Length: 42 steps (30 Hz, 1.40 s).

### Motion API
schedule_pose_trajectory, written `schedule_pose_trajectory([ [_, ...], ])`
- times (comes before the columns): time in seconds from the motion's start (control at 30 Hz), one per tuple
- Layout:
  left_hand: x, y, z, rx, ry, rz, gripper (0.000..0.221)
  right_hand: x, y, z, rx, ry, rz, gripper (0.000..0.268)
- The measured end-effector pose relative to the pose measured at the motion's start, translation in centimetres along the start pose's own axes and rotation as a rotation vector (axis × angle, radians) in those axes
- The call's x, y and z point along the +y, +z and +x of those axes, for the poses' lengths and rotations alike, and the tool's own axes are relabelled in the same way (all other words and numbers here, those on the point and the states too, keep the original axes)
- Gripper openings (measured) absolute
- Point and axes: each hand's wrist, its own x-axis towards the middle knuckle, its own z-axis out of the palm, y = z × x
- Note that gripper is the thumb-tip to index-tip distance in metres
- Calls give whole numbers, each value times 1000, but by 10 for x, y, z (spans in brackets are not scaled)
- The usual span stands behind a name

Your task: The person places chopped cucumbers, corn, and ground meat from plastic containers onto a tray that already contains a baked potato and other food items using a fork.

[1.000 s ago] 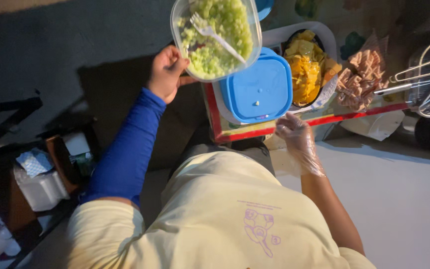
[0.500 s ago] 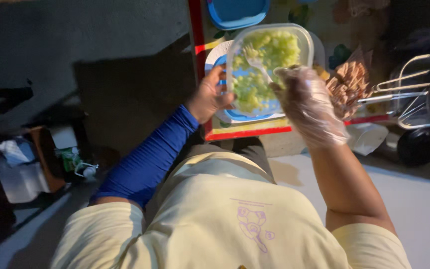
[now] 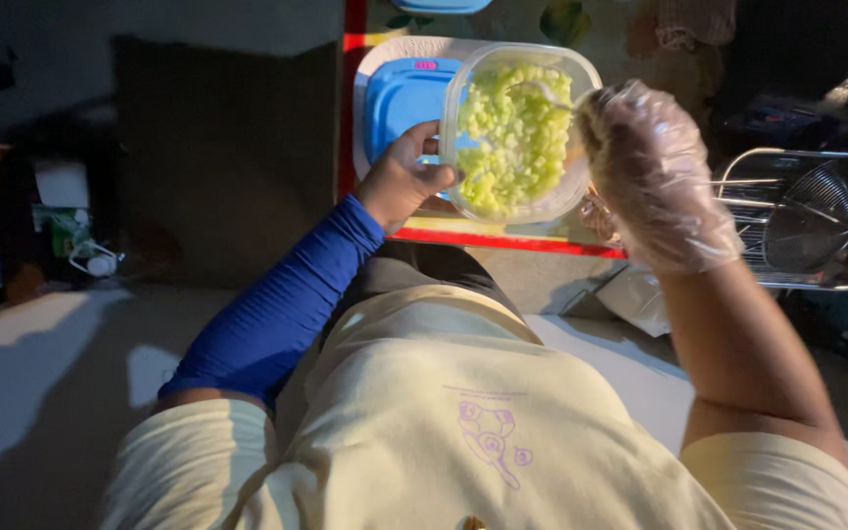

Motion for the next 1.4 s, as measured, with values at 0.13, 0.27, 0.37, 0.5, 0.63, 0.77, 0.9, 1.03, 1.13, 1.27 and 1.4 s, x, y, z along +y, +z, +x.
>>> schedule_pose_trajectory([
  [0.13, 11, 22, -8, 49, -43, 25, 61, -7, -32, -7, 36, -470, -142, 9],
  [0.27, 20, 36, -11, 94, -88, 1, 63, -2, -41, -7, -45, -434, -512, 20],
  [0.37, 15, 32, -6, 61, 20, 58, 65, 21, -42, 0, -25, -516, -657, 16],
  [0.5, 10, 31, -4, 93, 44, 156, 67, 57, -36, 9, 20, -689, -767, 37],
  [0.63, 3, 28, 3, 124, 66, 128, 69, 72, -28, -8, -196, -532, 372, 43],
  [0.77, -3, 23, 6, 113, 76, -14, 72, 56, -21, -21, -226, -271, 577, 40],
  [0.9, 1, 16, 2, 83, 88, -99, 70, 29, -16, -11, -26, 13, 286, 38],
  [1.03, 5, 20, -5, 122, 123, -141, 74, 27, -13, -7, 65, -236, -106, 37],
  [1.13, 3, 24, -3, 173, 170, -142, 74, 26, -11, -7, 98, -452, -487, 29],
  [1.27, 8, 21, -4, 225, 163, -147, 74, 9, -10, -21, -1, -383, -431, 27],
  [1.4, 10, 18, -1, 220, 155, -152, 71, -12, -6, -29, -109, -191, -414, 25],
])
